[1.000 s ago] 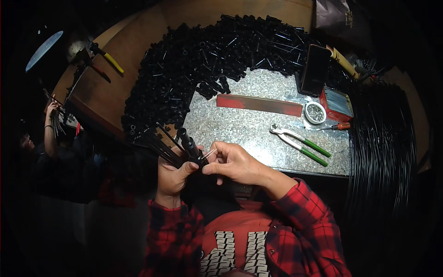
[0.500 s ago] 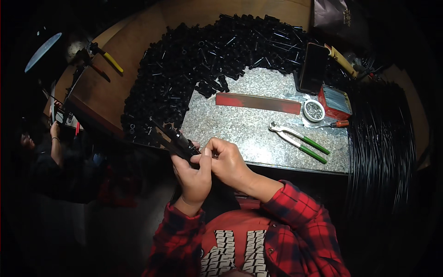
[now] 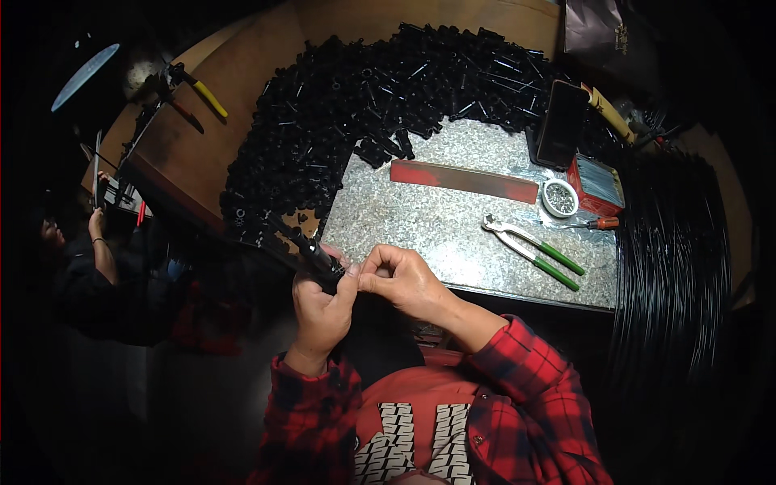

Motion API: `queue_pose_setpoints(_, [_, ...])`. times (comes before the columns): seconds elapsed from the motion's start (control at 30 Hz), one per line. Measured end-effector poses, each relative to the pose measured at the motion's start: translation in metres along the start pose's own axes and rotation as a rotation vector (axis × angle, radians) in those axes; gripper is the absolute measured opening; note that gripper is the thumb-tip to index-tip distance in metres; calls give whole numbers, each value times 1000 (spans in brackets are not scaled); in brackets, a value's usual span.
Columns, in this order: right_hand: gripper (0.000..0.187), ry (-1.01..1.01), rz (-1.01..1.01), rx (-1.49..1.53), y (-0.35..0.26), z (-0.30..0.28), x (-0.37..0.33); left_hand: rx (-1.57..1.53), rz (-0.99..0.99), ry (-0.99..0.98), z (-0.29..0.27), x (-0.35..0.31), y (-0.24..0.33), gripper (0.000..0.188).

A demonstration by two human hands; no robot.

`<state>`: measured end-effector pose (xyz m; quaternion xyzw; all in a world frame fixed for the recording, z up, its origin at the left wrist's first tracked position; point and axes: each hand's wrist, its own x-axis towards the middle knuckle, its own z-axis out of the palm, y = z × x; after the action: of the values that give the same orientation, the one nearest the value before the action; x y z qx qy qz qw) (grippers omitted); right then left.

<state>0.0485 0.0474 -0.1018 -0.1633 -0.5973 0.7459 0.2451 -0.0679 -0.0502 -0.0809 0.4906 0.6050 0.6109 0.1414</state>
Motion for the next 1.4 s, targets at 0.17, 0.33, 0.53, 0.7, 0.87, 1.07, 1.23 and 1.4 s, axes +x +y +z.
queue_pose_setpoints(0.17, [19, -39, 59, -71, -2, -5, 0, -10, 60, -37, 0, -6, -2, 12])
queue_pose_setpoints(0.33, [23, 3, 97, -76, -6, -7, -9, -3, 94, -17, 9, -5, -3, 14])
queue_pose_setpoints(0.53, [32, 173, -383, -966, -44, -67, -58, -286, -9, 93, 20, -1, 2, 21])
queue_pose_setpoints(0.7, [33, 433, -143, -1653, -62, -138, -111, -495, -27, 29, 9, 4, -26, 20])
queue_pose_setpoints(0.87, [33, 381, -10, -1767, -48, -164, -139, -751, -147, -155, 26, -2, -17, 13])
queue_pose_setpoints(1.07, [22, 374, -126, -1798, -44, -155, -136, -715, -92, -201, 27, -7, -16, 10])
queue_pose_setpoints(1.23, [20, 560, -275, -1014, -50, -130, -136, -728, -112, -169, 34, -10, -11, 10])
queue_pose_setpoints(1.4, [22, 178, -137, -1209, -76, -93, -115, -700, -178, -312, 30, -18, -17, 17])
